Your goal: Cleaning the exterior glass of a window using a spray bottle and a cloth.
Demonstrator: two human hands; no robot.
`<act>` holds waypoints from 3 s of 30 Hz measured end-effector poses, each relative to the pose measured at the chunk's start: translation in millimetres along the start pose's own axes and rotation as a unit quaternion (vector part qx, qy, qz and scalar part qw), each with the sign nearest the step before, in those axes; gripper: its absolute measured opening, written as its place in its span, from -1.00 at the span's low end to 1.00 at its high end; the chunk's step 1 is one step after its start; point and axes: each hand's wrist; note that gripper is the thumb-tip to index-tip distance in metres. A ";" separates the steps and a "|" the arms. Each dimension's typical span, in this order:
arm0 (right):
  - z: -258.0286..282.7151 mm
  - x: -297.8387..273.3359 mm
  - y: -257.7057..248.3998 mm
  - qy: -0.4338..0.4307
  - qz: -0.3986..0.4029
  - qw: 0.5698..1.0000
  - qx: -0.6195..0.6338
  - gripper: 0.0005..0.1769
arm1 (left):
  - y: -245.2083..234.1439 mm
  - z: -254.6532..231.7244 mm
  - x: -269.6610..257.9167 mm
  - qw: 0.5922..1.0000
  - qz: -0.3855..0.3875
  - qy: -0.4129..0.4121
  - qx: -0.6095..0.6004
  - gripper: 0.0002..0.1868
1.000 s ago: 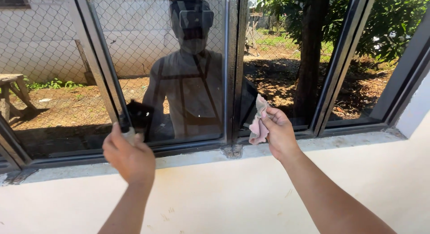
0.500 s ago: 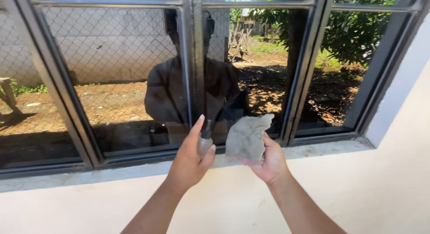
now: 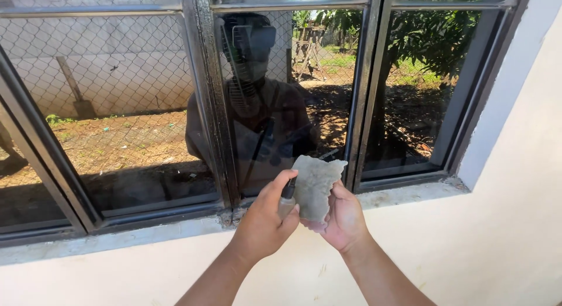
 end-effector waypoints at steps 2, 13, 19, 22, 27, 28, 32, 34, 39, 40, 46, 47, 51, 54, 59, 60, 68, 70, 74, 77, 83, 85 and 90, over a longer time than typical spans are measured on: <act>-3.6 4.4 -18.9 -0.004 0.064 0.997 0.040 -0.54 | 3.3 -0.2 2.5 1.000 0.014 -0.006 0.007 -0.32; 4.5 11.2 -4.1 -0.008 -0.001 1.000 0.017 -0.53 | 8.7 1.2 0.5 0.999 0.053 0.006 0.007 -0.27; 5.6 3.8 19.4 0.011 -0.086 0.996 -0.003 -0.50 | -1.5 -0.2 5.5 0.999 0.018 -0.024 0.026 -0.34; 4.7 2.4 24.9 0.015 -0.083 0.996 -0.029 -0.51 | -9.5 -1.4 7.5 0.996 0.002 -0.071 0.049 -0.31; -7.7 7.1 1.1 -0.003 0.004 1.000 -0.004 -0.52 | -18.6 -1.6 5.2 0.992 0.032 -0.074 0.099 -0.35; -4.8 5.6 13.2 -0.002 0.005 1.000 -0.004 -0.52 | -20.8 0.7 4.9 0.992 0.031 -0.075 0.099 -0.35; 1.6 3.6 44.3 0.021 -0.111 0.992 -0.052 -0.48 | -34.7 14.9 4.1 0.991 -0.018 -0.056 0.123 -0.29; 2.5 5.2 52.2 0.018 -0.119 0.992 -0.045 -0.47 | -46.7 21.4 3.9 0.990 -0.050 -0.032 0.127 -0.25; -7.3 14.6 40.1 0.007 -0.083 0.996 0.005 -0.44 | -84.7 37.2 1.7 0.966 -0.168 -0.189 0.053 -0.19; -12.6 17.7 29.9 0.008 -0.080 0.997 0.005 -0.44 | -85.7 55.5 2.1 0.966 -0.171 -0.189 0.053 -0.19; -19.2 27.3 70.9 0.004 -0.095 0.995 -0.037 -0.48 | -97.1 114.0 -2.2 0.968 -0.243 -0.037 0.054 -0.39; -17.9 30.0 80.2 0.005 -0.128 0.989 -0.073 -0.50 | -96.7 117.1 -3.4 0.972 -0.228 -0.045 0.028 -0.40; -19.9 65.2 71.4 -0.043 -0.141 0.981 -0.127 -0.55 | -94.6 132.5 -7.3 0.980 -0.183 -0.071 -0.025 -0.42; 8.4 73.3 125.5 -0.027 -0.167 0.977 -0.131 -0.44 | -95.9 139.9 -9.2 0.981 -0.162 -0.102 -0.045 -0.47; 24.4 115.7 153.7 -0.223 -0.132 0.956 -0.134 -0.76 | -100.0 166.8 -3.8 0.981 -0.179 -0.067 -0.023 -0.50; 25.8 124.9 155.7 -0.280 -0.118 0.940 -0.157 -0.76 | -101.6 169.7 -3.8 0.981 -0.187 -0.053 -0.010 -0.48; 18.9 165.1 198.0 -0.444 -0.062 0.854 -0.264 -0.79 | -142.2 96.8 -6.1 0.955 -0.106 -0.203 0.188 -0.19; 18.8 172.0 213.8 -0.459 -0.023 0.846 -0.269 -0.80 | -147.2 85.6 -4.8 0.946 -0.085 -0.238 0.205 -0.16; 2.8 189.5 237.2 -0.451 0.031 0.775 -0.442 -0.82 | -152.9 68.9 1.1 0.940 -0.064 -0.261 0.209 -0.20; -19.8 186.1 228.8 -0.527 0.079 0.654 -0.537 -0.85 | -152.8 68.6 6.7 0.948 -0.098 -0.243 0.180 -0.23; -54.8 136.3 172.2 -0.472 0.130 0.602 -0.631 -0.65 | -146.6 68.4 4.8 0.967 -0.183 -0.069 0.163 -0.41; -70.6 115.6 139.4 -0.450 0.143 0.598 -0.648 -0.67 | -141.1 71.0 3.7 0.966 -0.181 -0.050 0.178 -0.42; -96.9 71.9 75.0 -0.383 0.291 0.528 -0.700 -0.68 | -127.4 86.8 9.6 0.944 -0.219 0.023 0.245 -0.41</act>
Point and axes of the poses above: each hand's wrist, its own x-axis towards the middle knuckle, its own y-axis out of the palm, z = x × y, and after that the axes turned 9 degrees about -y, right-handed
